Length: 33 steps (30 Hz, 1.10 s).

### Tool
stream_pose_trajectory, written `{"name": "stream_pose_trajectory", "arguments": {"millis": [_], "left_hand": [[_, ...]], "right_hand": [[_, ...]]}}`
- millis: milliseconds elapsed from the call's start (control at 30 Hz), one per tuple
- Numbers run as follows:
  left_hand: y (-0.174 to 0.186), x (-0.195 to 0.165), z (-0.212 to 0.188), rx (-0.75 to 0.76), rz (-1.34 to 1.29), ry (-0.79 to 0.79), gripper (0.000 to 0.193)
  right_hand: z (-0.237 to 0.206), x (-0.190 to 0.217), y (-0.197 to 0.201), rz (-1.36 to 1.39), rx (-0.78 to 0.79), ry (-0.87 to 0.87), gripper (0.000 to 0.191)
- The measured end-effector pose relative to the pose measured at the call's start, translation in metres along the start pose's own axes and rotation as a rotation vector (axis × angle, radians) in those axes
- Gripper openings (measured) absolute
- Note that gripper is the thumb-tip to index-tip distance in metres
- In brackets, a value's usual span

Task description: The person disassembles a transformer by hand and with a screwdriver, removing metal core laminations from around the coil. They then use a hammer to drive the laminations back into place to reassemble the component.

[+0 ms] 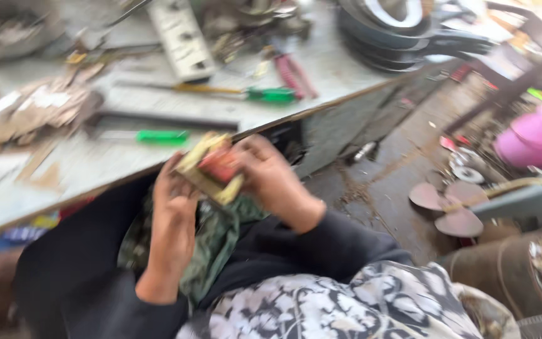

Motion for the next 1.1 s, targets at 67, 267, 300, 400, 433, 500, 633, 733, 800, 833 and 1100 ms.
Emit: {"name": "stream_pose_trajectory", "arguments": {"millis": [67,267,300,400,433,500,633,733,800,833,1100], "left_hand": [[-0.003,0.007,-0.008,-0.154,-0.158,0.096,0.092],[0.018,0.009,-0.012,-0.466,-0.23,0.138,0.056],[0.019,-0.015,-0.012,-0.356,0.119,-0.052,0.042],[0.016,-0.034,-0.01,-0.232,0.445,-0.129,0.049],[0.013,-0.054,-0.016,-0.253,0.662,-0.355,0.061],[0.02,-0.049,-0.014,-0.24,0.194,-0.278,0.048],[0.029,-0.025,-0.015,-0.239,-0.079,-0.096,0.052],[0.031,-0.012,-0.011,-0.272,-0.1,-0.082,0.049],[0.029,-0.007,-0.009,-0.28,-0.201,-0.067,0.049],[0.029,-0.006,-0.007,-0.282,-0.253,-0.055,0.05],[0.03,-0.035,-0.015,-0.441,0.148,-0.179,0.062]], "right_hand": [[-0.007,-0.023,-0.017,0.021,0.036,-0.031,0.024],[-0.024,-0.015,-0.057,-0.477,0.188,0.149,0.025],[-0.026,-0.005,-0.06,-0.669,0.214,0.249,0.028],[-0.019,-0.015,-0.047,-0.332,0.196,-0.035,0.033],[-0.017,-0.009,-0.051,-0.588,0.279,0.126,0.034],[-0.006,-0.026,-0.038,-0.409,0.179,0.043,0.034],[0.007,-0.045,-0.031,-0.104,0.326,0.126,0.015],[0.016,-0.047,-0.023,-0.011,0.332,0.1,0.012],[0.015,-0.044,-0.025,-0.022,0.3,0.076,0.011],[0.013,-0.041,-0.029,-0.033,0.279,0.068,0.012],[-0.018,0.0,-0.06,-0.476,0.265,0.18,0.016]]}}
Point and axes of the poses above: each hand's wrist, its own z-axis towards the middle knuckle, its own y-axis out of the back of the hand, x = y × z, the point moved 7 cm from there along z, towards the middle knuckle, and after that the axes turned 12 degrees about z, right-handed, at the moved point
